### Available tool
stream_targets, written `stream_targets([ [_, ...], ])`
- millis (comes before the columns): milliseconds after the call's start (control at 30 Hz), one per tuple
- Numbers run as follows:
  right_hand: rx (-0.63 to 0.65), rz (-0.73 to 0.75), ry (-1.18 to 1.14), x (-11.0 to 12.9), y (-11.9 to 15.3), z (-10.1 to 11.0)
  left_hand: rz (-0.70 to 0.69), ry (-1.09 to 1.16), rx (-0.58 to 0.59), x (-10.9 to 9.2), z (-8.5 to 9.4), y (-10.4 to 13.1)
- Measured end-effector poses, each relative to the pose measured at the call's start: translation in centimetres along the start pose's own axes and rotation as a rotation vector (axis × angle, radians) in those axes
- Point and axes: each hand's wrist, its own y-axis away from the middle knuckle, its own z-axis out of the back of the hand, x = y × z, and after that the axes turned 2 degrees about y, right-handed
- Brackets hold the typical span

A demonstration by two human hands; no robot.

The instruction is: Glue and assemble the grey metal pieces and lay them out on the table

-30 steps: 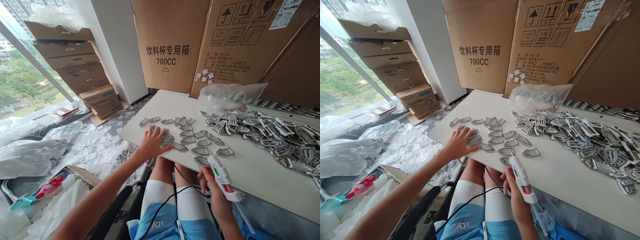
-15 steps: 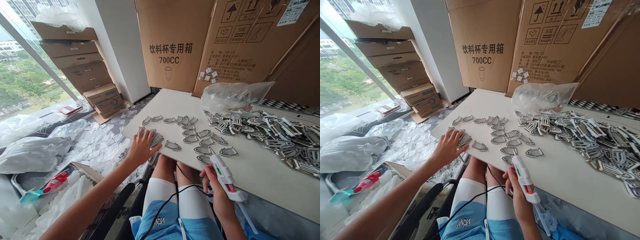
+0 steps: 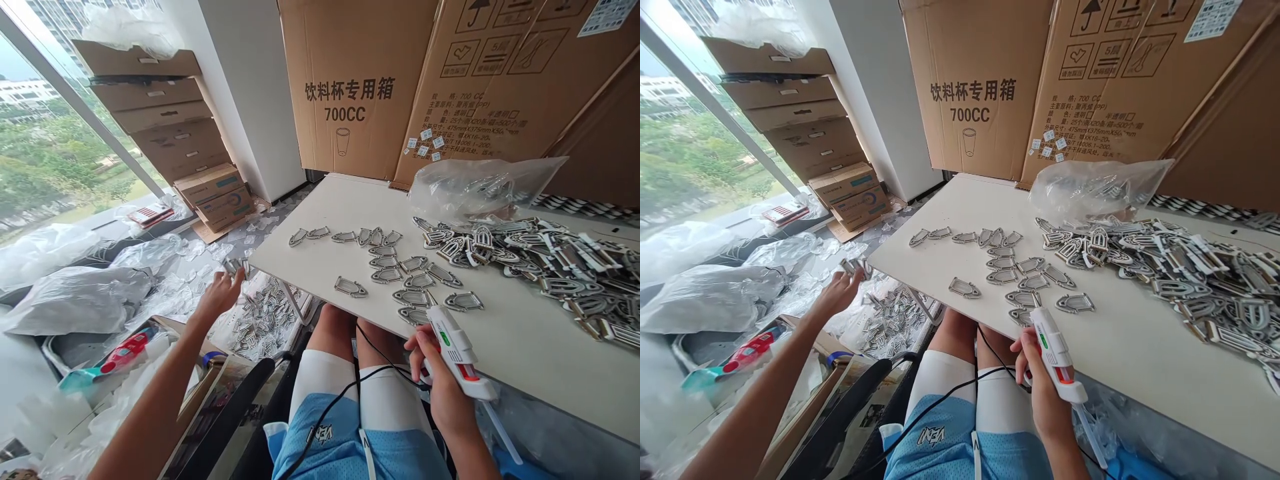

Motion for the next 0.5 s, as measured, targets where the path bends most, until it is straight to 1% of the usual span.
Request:
stream_targets([
  [67,0.002,-0.004,0.000,0.0,0.0,0.0,0.067,-0.043,0.004,0.9,0.4,-0.3],
  [100,0.002,-0.003,0.003,0.0,0.1,0.0,0.089,-0.061,-0.016,0.9,0.7,-0.4],
  [133,-0.001,0.002,0.005,0.0,0.1,-0.1,0.090,-0.063,-0.049,0.5,1.1,-0.4],
  [200,-0.008,0.015,0.010,0.0,0.1,-0.1,0.032,-0.020,-0.109,-1.5,1.9,-0.2],
  [233,-0.008,0.019,0.012,0.0,0.1,-0.1,-0.048,0.068,-0.131,-2.9,2.3,0.0],
  [300,-0.007,0.022,0.016,0.0,0.1,-0.1,-0.277,0.254,-0.168,-6.4,2.8,0.6],
  [367,-0.010,0.018,0.024,-0.1,0.0,-0.1,-0.531,0.354,-0.140,-10.2,2.8,1.6],
  [433,-0.019,0.016,0.033,-0.2,0.0,-0.1,-0.730,0.413,-0.043,-13.8,2.3,2.8],
  [500,-0.026,0.019,0.039,-0.3,0.0,0.0,-0.924,0.431,0.103,-16.6,1.4,3.7],
])
